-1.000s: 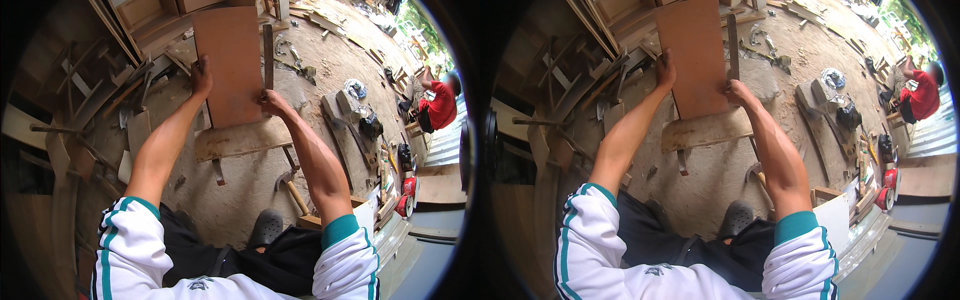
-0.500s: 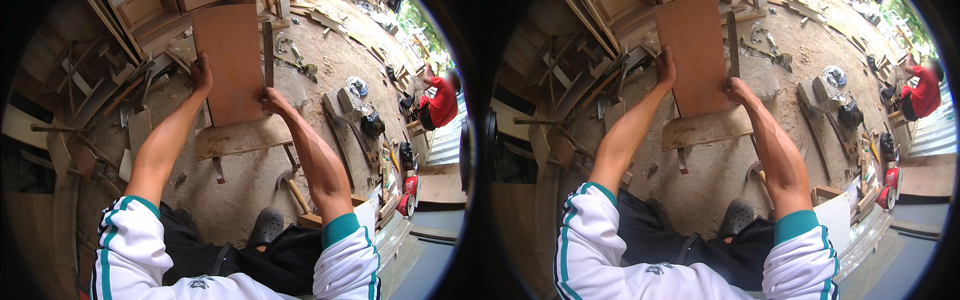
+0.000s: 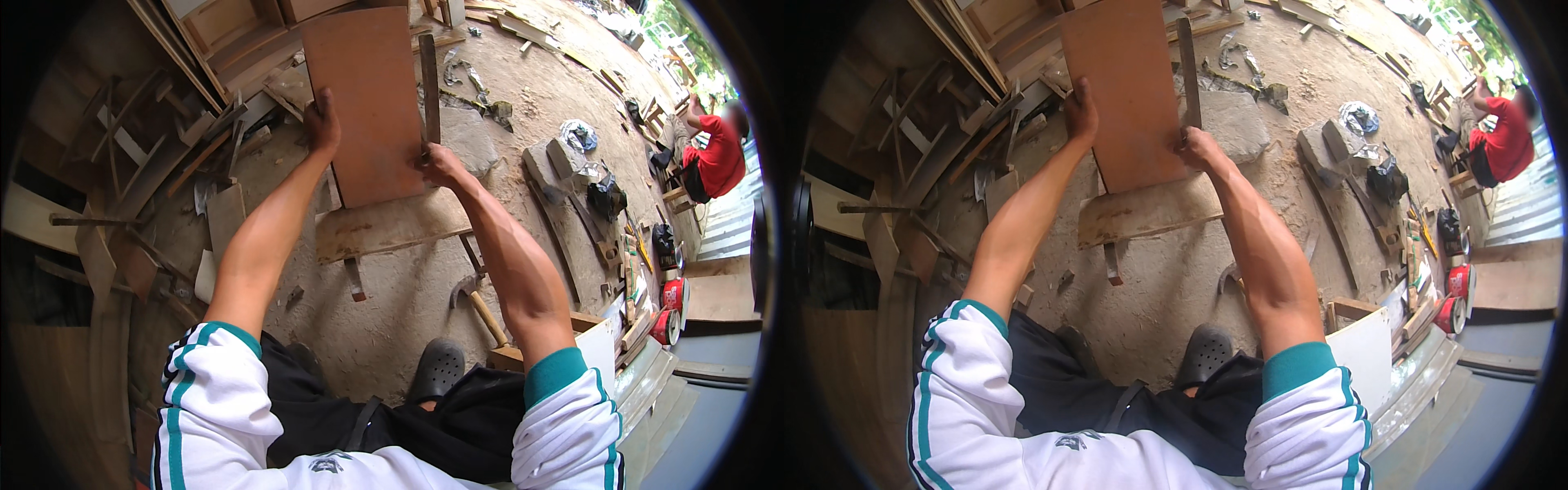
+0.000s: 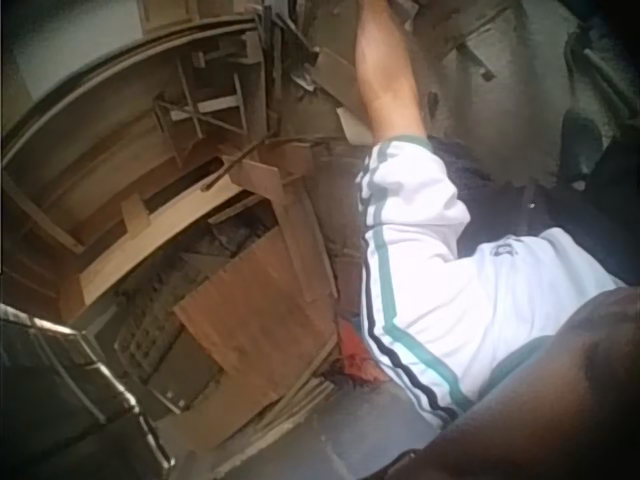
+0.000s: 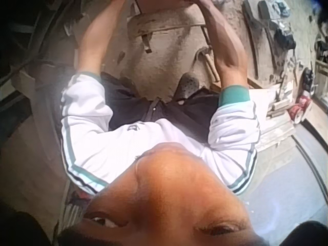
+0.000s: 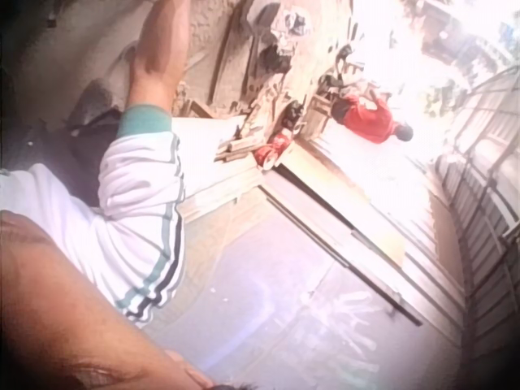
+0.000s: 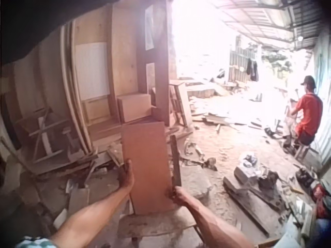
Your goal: The person assembles a small wooden stool by fitting wooden legs and a seat panel together. They repeatedly adjust and reposition the pieces to align them, then use a hammer to secure the components.
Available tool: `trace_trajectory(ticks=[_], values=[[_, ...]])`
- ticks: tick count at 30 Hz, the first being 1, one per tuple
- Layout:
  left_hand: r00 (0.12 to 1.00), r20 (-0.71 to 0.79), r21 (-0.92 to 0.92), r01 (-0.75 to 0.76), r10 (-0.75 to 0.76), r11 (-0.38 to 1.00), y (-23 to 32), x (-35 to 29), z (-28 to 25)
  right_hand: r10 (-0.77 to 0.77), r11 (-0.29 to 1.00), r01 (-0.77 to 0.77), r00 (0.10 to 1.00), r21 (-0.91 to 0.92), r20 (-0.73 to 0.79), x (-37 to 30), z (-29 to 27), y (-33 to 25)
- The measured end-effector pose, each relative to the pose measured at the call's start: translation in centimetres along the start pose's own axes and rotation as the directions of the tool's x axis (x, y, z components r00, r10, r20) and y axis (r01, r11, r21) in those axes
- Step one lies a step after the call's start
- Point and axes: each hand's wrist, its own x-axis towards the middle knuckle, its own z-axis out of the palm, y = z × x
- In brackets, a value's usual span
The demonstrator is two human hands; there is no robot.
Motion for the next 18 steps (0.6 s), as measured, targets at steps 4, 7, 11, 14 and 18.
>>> trace_trajectory(ticks=[4,7,11,14,18], values=[[0.999,0.03,-0.14,-0.025,0.029,0.99,0.1,0.0,0.3,-0.028,1.0,0.028,0.999,-0.013,0.018,-0.1,-0.3,0.1],[0.997,0.07,-0.191,-0.013,0.027,0.981,0.0,0.1,0.1,0.042,0.996,-0.038,0.998,-0.079,0.055,0.4,-0.2,0.0],[0.994,0.108,-0.213,0.042,-0.019,0.976,0.2,0.0,0.1,0.006,0.994,0.0,0.999,-0.11,0.052,0.4,-0.3,0.4],[0.991,0.116,-0.272,0.094,-0.064,0.958,-0.2,0.1,-0.3,-0.07,0.992,0.074,0.997,-0.107,0.039,0.3,0.0,-0.3],[0.987,0.128,-0.246,0.13,-0.101,0.96,-0.3,-0.1,-0.2,-0.041,0.999,0.042,0.998,-0.009,0.057,0.0,-0.1,-0.5]])
